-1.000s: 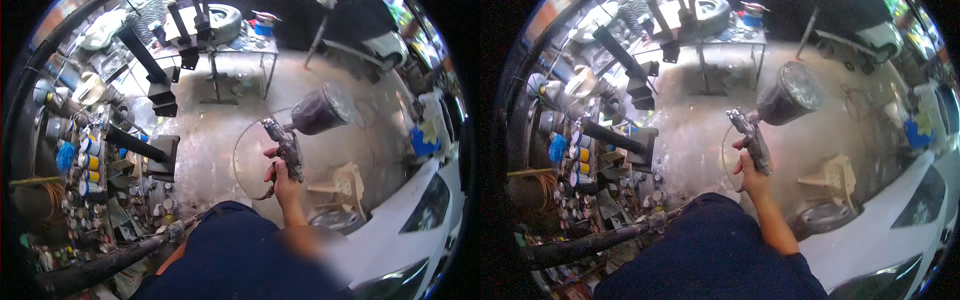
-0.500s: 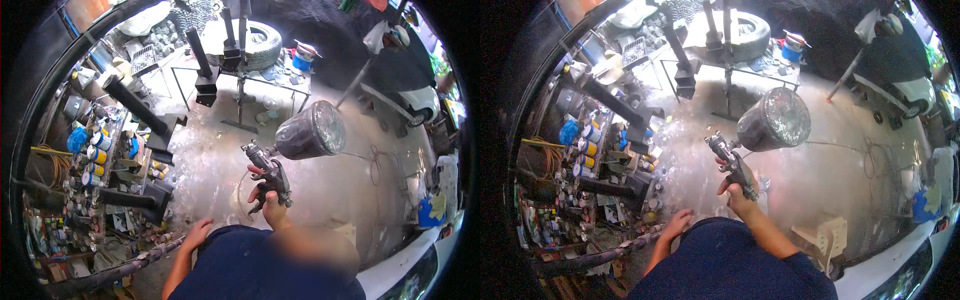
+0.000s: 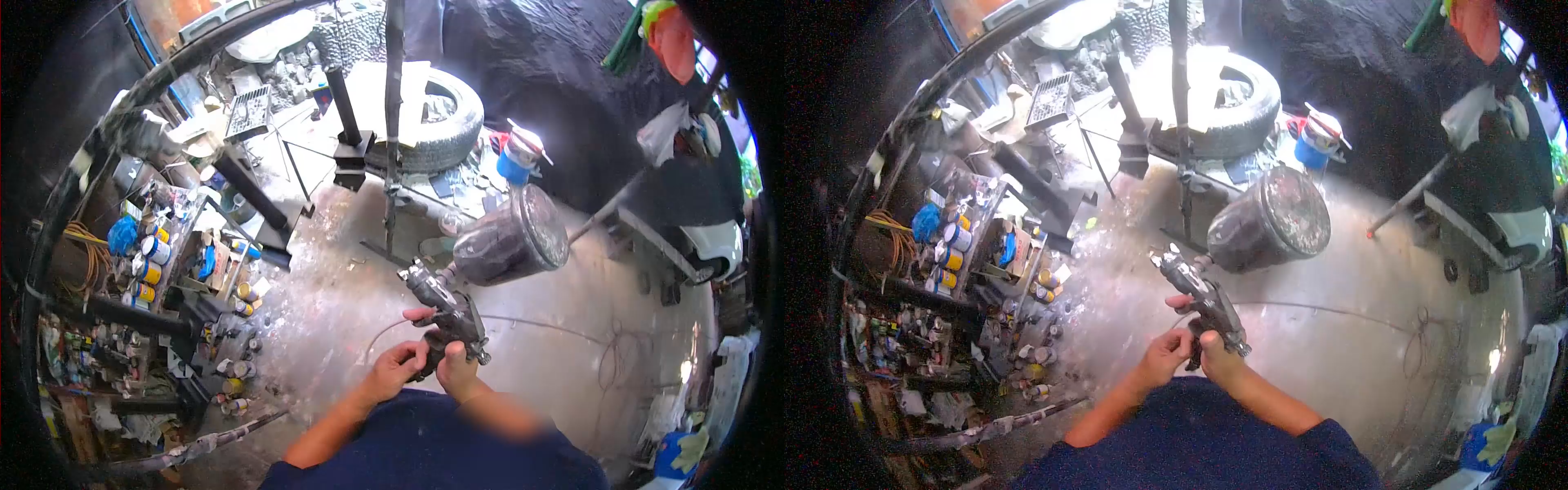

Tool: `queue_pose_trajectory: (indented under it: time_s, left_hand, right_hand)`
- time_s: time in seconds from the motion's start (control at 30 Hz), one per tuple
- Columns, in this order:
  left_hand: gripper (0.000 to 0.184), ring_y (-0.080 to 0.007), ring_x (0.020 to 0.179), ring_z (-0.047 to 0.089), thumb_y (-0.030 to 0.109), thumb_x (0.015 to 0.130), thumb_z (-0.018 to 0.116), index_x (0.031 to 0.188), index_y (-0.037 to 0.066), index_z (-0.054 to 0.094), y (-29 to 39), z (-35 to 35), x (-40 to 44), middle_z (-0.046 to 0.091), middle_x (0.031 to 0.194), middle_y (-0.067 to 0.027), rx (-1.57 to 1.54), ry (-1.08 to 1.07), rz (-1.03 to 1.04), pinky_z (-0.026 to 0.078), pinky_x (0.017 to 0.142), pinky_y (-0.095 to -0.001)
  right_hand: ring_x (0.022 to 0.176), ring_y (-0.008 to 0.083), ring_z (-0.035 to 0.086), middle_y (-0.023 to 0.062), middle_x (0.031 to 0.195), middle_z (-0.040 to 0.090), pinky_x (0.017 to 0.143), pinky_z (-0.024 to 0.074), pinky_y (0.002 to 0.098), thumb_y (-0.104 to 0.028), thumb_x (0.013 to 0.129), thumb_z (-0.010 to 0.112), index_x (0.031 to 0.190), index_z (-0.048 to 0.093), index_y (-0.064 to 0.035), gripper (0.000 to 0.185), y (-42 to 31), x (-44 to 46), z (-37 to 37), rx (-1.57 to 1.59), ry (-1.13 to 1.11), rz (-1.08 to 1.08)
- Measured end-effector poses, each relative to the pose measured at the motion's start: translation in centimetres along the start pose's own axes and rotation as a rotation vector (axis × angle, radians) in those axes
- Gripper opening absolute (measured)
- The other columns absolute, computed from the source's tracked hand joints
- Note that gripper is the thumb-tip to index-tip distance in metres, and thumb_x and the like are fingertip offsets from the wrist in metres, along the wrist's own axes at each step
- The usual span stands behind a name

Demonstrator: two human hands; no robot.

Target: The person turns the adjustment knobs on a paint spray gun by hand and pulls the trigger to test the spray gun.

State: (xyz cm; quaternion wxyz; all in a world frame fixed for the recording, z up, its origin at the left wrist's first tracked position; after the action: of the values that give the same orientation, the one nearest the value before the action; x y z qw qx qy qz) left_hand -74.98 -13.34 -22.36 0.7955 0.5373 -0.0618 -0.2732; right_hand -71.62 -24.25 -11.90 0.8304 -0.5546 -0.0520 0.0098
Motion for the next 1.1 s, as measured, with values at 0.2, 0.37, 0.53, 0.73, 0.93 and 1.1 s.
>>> queue_pose_trajectory:
  time_s: [0.2,0.37,0.53,0.73,0.93,1.1]
  left_hand:
    - [0.027,-0.0073,0.092,0.057,0.021,0.106,0.061,0.125,0.003,0.064,-0.4,-0.9,7.1,0.064,0.104,0.0018,-0.008,0.047,0.073,0.048,0.083,-0.0249]
    - [0.029,-0.0062,0.089,0.054,0.024,0.108,0.058,0.128,0.004,0.063,-1.5,-3.3,13.1,0.062,0.101,0.0030,-0.045,0.022,0.039,0.046,0.078,-0.0239]
    - [0.030,-0.0061,0.089,0.054,0.024,0.107,0.059,0.130,0.005,0.062,-0.7,-5.1,18.3,0.060,0.101,0.0037,-0.105,-0.032,0.071,0.045,0.077,-0.0239]
    - [0.065,-0.0198,0.123,0.055,0.026,0.093,0.077,0.147,0.005,0.048,-0.7,-7.7,23.2,0.058,0.132,-0.0085,0.050,-0.075,0.162,0.045,0.105,-0.0363]
    - [0.084,-0.0313,0.130,0.055,0.040,0.083,0.085,0.147,0.000,0.048,-15.1,-15.4,30.8,0.060,0.136,-0.0182,0.561,0.039,0.138,0.041,0.112,-0.0406]
    - [0.046,-0.0257,0.105,0.066,0.042,0.090,0.076,0.112,0.002,0.066,-37.9,-26.4,35.3,0.071,0.107,-0.0162,0.545,0.333,-0.102,0.050,0.096,-0.0378]
  right_hand:
    - [0.060,0.0134,0.063,0.0232,0.119,0.066,0.055,0.0507,0.0237,-0.083,0.082,0.061,0.131,0.050,0.0097,0.106,0.2,6.9,-3.2,-0.044,-0.037,0.053]
    - [0.076,0.0131,0.065,0.0186,0.115,0.067,0.071,0.0519,0.0273,-0.088,0.080,0.057,0.127,0.056,0.0073,0.106,2.6,12.0,-5.3,-0.202,-0.079,0.117]
    - [0.117,0.0269,0.062,0.0153,0.126,0.062,0.092,0.0553,0.0369,-0.078,0.076,0.075,0.141,0.045,-0.0017,0.105,5.7,16.4,-7.4,-0.070,-0.112,0.137]
    - [0.085,0.0167,0.068,0.0142,0.120,0.067,0.068,0.0556,0.0281,-0.085,0.066,0.074,0.139,0.049,-0.0005,0.115,6.6,22.7,-8.3,-0.030,-0.188,0.137]
    - [0.060,0.0161,0.064,0.0175,0.113,0.065,0.050,0.0517,0.0259,-0.095,0.068,0.060,0.120,0.058,0.0072,0.115,8.9,29.3,-9.7,-0.163,-0.344,-0.082]
    - [0.057,0.0161,0.063,0.0177,0.112,0.066,0.047,0.0487,0.0243,-0.088,0.074,0.064,0.119,0.059,0.0048,0.103,12.8,33.6,-11.5,-0.134,-0.317,-0.322]
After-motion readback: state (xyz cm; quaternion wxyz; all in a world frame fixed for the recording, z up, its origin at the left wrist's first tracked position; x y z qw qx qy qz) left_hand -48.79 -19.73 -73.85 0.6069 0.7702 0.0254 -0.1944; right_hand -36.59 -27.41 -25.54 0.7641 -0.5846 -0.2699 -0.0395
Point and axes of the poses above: each hand's wrist, its own x-axis towards the middle knuckle, its own z-axis out of the palm, y = z × x, the point moved 8 cm from there along x, towards the middle knuckle
